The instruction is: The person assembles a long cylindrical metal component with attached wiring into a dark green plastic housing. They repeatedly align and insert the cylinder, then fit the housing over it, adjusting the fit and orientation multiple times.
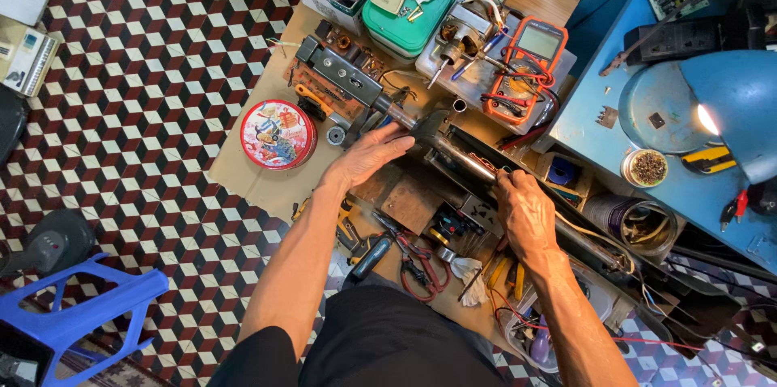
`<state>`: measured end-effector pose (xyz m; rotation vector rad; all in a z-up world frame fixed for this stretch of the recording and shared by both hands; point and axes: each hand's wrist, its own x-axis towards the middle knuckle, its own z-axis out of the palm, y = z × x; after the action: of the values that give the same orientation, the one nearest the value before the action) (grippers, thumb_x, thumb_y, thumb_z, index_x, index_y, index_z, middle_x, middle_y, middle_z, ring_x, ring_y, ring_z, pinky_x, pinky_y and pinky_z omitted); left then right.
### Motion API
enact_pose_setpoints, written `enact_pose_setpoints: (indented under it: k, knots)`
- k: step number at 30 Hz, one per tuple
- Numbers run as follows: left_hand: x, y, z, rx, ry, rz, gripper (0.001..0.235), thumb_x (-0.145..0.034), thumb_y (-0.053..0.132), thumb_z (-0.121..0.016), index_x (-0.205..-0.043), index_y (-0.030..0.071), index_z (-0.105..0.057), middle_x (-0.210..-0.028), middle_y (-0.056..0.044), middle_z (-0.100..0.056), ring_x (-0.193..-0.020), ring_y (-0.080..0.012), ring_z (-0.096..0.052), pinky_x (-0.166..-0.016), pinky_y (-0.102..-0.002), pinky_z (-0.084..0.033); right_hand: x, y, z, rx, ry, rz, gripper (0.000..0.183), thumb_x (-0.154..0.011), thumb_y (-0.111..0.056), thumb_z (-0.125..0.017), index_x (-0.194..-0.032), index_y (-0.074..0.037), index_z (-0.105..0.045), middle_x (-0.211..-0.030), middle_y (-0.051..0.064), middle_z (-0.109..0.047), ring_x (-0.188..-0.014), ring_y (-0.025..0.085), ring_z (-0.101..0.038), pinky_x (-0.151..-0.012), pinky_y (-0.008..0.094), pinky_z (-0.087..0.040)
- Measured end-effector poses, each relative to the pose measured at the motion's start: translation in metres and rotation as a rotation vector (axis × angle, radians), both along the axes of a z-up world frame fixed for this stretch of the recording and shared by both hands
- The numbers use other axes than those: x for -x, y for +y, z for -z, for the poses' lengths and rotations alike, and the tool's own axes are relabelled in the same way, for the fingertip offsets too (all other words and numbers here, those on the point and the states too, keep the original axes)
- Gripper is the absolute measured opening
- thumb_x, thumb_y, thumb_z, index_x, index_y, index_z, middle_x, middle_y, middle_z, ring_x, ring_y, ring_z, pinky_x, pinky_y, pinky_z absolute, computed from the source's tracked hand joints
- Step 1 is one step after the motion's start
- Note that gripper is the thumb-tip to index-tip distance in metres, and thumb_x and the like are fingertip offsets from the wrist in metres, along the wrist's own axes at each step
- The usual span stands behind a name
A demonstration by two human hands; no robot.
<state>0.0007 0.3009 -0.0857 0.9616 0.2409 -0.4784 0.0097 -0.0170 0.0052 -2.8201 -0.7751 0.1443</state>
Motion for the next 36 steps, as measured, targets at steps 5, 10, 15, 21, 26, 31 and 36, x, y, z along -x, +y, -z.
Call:
enact_pose_setpoints:
  k: [5, 10, 15, 21, 26, 31, 36]
  knots:
    - [-0.004, 0.002, -0.026, 0.058, 0.067, -0.036, 0.077, -0.09, 0.041, -0.079, -0.15, 0.002, -0.05, -0.148, -0.015, -0.053, -0.132, -0.0225, -0.052, -0.116, -0.04, -0.044, 0.0, 0.003, 0.0, 0.033, 0.008, 0.008, 0.033, -0.092, -0.008, -0.065, -0.124, 0.0, -0.066, -0.094, 0.014, -0.061, -0.096, 0.032, -0.062, -0.079, 0.043, -0.054]
    - [-0.026, -0.041, -0.052, -0.54, 0.282, -0.065, 0.093, -0.074, 0.07, -0.071, -0.145, 0.012, -0.055, -0.14, -0.006, -0.053, -0.126, -0.0218, -0.054, -0.102, -0.044, -0.05, 0.003, 0.0, 0.004, 0.043, -0.027, -0.002, 0.037, -0.088, -0.006, -0.066, -0.124, 0.001, -0.066, -0.096, 0.014, -0.061, -0.098, 0.032, -0.062, -0.08, 0.043, -0.054]
    - [-0.033, -0.05, -0.057, -0.446, 0.295, -0.107, 0.089, -0.067, 0.059, -0.081, -0.136, 0.006, -0.064, -0.139, -0.01, -0.065, -0.129, -0.0244, -0.057, -0.106, -0.045, -0.045, 0.005, 0.001, 0.005, -0.001, -0.05, 0.006, 0.034, -0.09, -0.008, -0.066, -0.123, 0.001, -0.066, -0.096, 0.014, -0.061, -0.097, 0.032, -0.062, -0.079, 0.043, -0.053]
    - [-0.016, -0.034, -0.038, -0.067, 0.086, -0.091, 0.094, -0.072, 0.042, -0.086, -0.15, 0.012, -0.044, -0.149, -0.005, -0.052, -0.141, -0.0216, -0.043, -0.118, -0.046, -0.026, 0.006, 0.001, 0.003, -0.012, -0.058, 0.002, 0.036, -0.09, -0.007, -0.065, -0.125, 0.003, -0.066, -0.097, 0.014, -0.06, -0.096, 0.032, -0.061, -0.079, 0.043, -0.053]
    - [-0.015, -0.032, -0.026, -0.026, 0.089, -0.047, 0.094, -0.074, 0.041, -0.085, -0.153, 0.012, -0.042, -0.151, -0.004, -0.05, -0.144, -0.0211, -0.039, -0.12, -0.047, -0.022, 0.01, 0.006, -0.001, 0.016, -0.069, 0.038, 0.041, -0.087, -0.003, -0.064, -0.128, 0.002, -0.064, -0.098, 0.014, -0.061, -0.094, 0.032, -0.059, -0.078, 0.043, -0.053]
    - [-0.013, -0.029, -0.014, -0.094, 0.101, -0.026, 0.088, -0.079, 0.044, -0.08, -0.153, 0.014, -0.042, -0.15, 0.0, -0.052, -0.142, -0.0156, -0.041, -0.115, -0.043, -0.025, 0.017, 0.011, -0.007, 0.027, -0.073, 0.087, 0.035, -0.085, 0.001, -0.064, -0.12, -0.001, -0.064, -0.095, 0.014, -0.06, -0.092, 0.031, -0.058, -0.076, 0.043, -0.051]
    - [-0.017, -0.024, -0.003, 0.003, 0.123, -0.411, 0.066, -0.094, 0.045, -0.077, -0.14, 0.001, -0.059, -0.13, -0.008, -0.065, -0.119, -0.0203, -0.058, -0.106, -0.039, -0.043, 0.019, 0.009, -0.009, -0.065, -0.1, 0.084, 0.025, -0.086, -0.002, -0.067, -0.11, -0.003, -0.063, -0.096, 0.013, -0.059, -0.093, 0.031, -0.058, -0.077, 0.043, -0.051]
